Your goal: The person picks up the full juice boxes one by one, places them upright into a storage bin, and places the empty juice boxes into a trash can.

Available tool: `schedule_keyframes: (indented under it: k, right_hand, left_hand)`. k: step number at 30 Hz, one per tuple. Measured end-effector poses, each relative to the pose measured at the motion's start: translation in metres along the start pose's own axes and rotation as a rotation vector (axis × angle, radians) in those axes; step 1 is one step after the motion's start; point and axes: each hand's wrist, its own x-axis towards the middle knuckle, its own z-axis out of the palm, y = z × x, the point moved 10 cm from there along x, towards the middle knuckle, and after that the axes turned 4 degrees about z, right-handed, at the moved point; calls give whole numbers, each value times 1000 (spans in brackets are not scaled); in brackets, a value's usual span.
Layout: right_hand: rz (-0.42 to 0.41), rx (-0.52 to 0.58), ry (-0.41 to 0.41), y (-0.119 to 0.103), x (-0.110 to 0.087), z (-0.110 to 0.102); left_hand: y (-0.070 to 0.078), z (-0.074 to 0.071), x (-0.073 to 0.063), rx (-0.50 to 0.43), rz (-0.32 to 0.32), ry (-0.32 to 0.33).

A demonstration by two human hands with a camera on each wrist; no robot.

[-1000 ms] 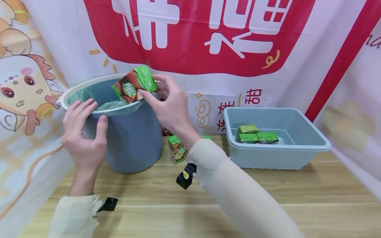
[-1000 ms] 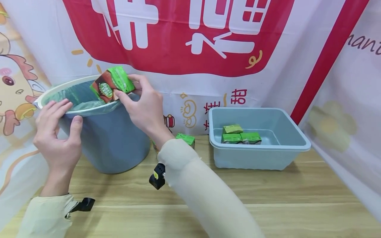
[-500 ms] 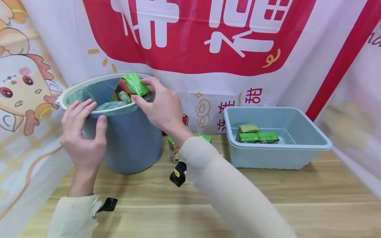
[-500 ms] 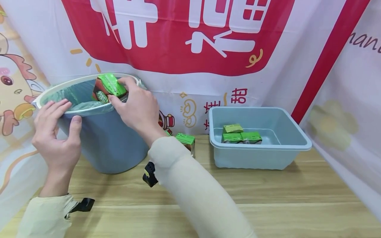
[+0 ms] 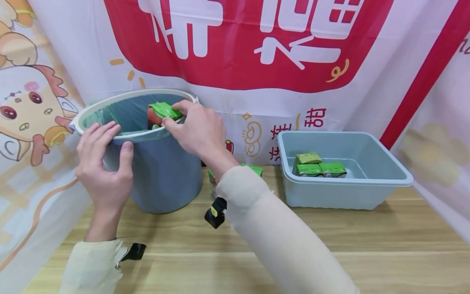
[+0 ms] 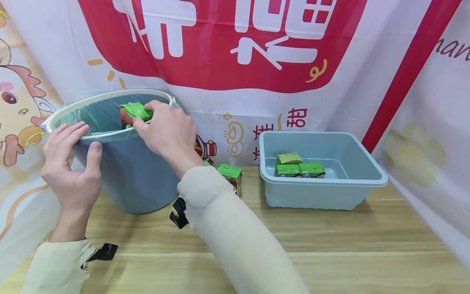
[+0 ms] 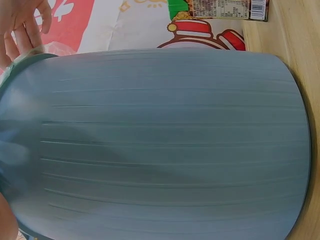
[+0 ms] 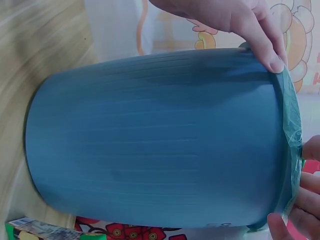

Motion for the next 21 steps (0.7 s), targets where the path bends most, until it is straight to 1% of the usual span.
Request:
schedule_keyframes:
  k: [5, 10, 13, 21]
  right_hand:
    - [-8, 17, -1, 2, 0, 0]
    - [-49, 40, -18, 2, 1, 1]
    - [-66, 70, -33, 2, 1, 2]
    - [-79, 149, -65, 8, -2, 2]
  left_hand:
    - [2, -1, 0, -2, 0, 1]
    - [0, -1, -1, 6, -7, 3]
    - [0, -1, -1, 7, -5, 5]
    - [3, 1, 1, -12, 15, 8]
